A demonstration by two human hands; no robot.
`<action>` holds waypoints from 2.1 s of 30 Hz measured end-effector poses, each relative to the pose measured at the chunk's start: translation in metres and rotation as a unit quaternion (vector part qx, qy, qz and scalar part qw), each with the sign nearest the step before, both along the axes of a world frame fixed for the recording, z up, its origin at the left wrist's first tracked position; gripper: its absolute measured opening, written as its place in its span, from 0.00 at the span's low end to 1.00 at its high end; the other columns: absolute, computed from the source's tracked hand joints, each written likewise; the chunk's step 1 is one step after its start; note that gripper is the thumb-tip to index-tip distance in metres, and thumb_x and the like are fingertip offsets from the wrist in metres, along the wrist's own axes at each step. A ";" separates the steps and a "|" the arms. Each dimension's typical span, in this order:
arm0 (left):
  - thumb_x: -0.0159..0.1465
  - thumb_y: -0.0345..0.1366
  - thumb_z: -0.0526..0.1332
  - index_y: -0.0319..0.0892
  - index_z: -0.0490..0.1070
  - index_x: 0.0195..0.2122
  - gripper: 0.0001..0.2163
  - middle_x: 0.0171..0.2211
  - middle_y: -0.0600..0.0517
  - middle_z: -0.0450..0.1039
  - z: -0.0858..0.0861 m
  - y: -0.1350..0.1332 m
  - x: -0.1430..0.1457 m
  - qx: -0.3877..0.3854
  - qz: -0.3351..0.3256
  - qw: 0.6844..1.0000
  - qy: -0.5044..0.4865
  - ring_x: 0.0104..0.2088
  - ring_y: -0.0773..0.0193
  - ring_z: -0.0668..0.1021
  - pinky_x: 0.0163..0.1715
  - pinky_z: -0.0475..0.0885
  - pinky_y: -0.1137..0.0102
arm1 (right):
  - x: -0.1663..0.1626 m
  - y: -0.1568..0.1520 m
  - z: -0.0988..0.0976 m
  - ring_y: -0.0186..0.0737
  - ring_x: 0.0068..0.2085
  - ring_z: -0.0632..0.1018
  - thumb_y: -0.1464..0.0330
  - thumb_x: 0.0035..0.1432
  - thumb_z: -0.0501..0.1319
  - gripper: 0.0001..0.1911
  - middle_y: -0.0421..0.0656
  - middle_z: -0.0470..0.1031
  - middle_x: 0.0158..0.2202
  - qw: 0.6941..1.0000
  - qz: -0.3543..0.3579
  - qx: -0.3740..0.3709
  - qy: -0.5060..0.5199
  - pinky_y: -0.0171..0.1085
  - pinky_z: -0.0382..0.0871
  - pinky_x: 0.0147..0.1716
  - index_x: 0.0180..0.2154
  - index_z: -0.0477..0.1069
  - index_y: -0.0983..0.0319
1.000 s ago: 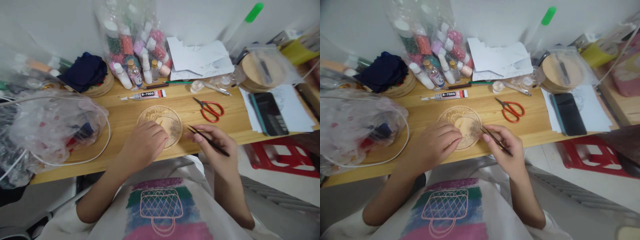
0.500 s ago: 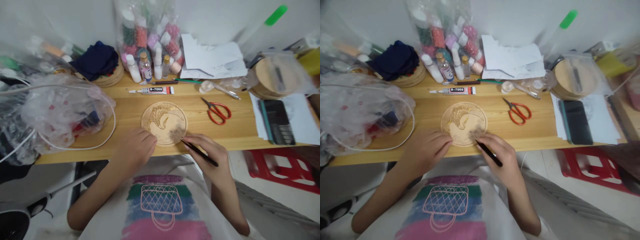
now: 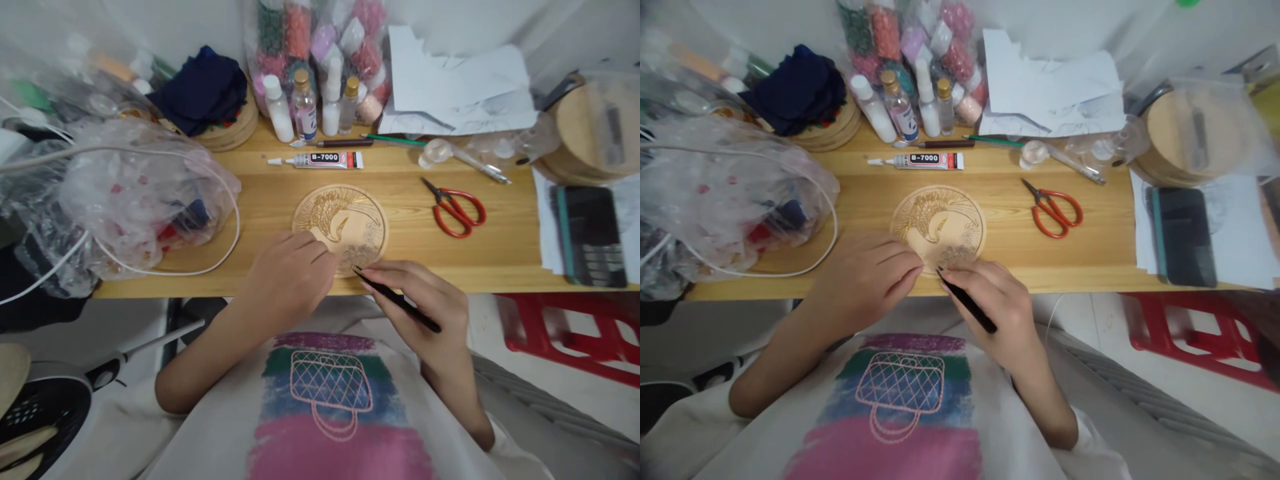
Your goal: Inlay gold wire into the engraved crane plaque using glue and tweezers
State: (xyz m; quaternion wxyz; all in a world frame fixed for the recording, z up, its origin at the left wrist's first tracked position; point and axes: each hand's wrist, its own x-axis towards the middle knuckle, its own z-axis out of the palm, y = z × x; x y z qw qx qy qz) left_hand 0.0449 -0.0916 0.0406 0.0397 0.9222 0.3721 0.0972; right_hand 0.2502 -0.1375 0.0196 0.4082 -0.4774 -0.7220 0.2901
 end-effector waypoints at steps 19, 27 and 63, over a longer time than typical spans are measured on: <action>0.70 0.32 0.52 0.42 0.72 0.34 0.11 0.30 0.53 0.77 -0.002 0.001 0.003 0.021 -0.007 1.000 -0.021 0.32 0.61 0.76 0.32 0.67 0.65 | 0.002 0.001 -0.006 0.41 0.43 0.81 0.76 0.59 0.63 0.15 0.42 0.82 0.41 1.000 0.012 0.012 0.004 0.41 0.77 0.43 0.46 0.75 0.54; 0.69 0.30 0.53 0.41 0.71 0.33 0.10 0.30 0.52 0.76 -0.004 0.002 0.001 0.010 -0.016 1.000 -0.019 0.33 0.60 0.76 0.33 0.69 0.64 | 0.002 0.003 -0.007 0.39 0.42 0.81 0.78 0.59 0.63 0.16 0.42 0.82 0.40 1.000 0.023 0.022 0.005 0.39 0.77 0.42 0.46 0.75 0.55; 0.67 0.38 0.59 0.36 0.69 0.53 0.16 0.56 0.38 0.69 -0.059 0.077 -0.006 -0.022 -0.003 0.996 -0.088 0.59 0.48 0.70 0.57 0.68 0.53 | 0.025 0.075 -0.050 0.38 0.40 0.80 0.79 0.56 0.65 0.14 0.45 0.81 0.38 0.996 -0.070 0.044 -0.026 0.39 0.75 0.42 0.43 0.76 0.61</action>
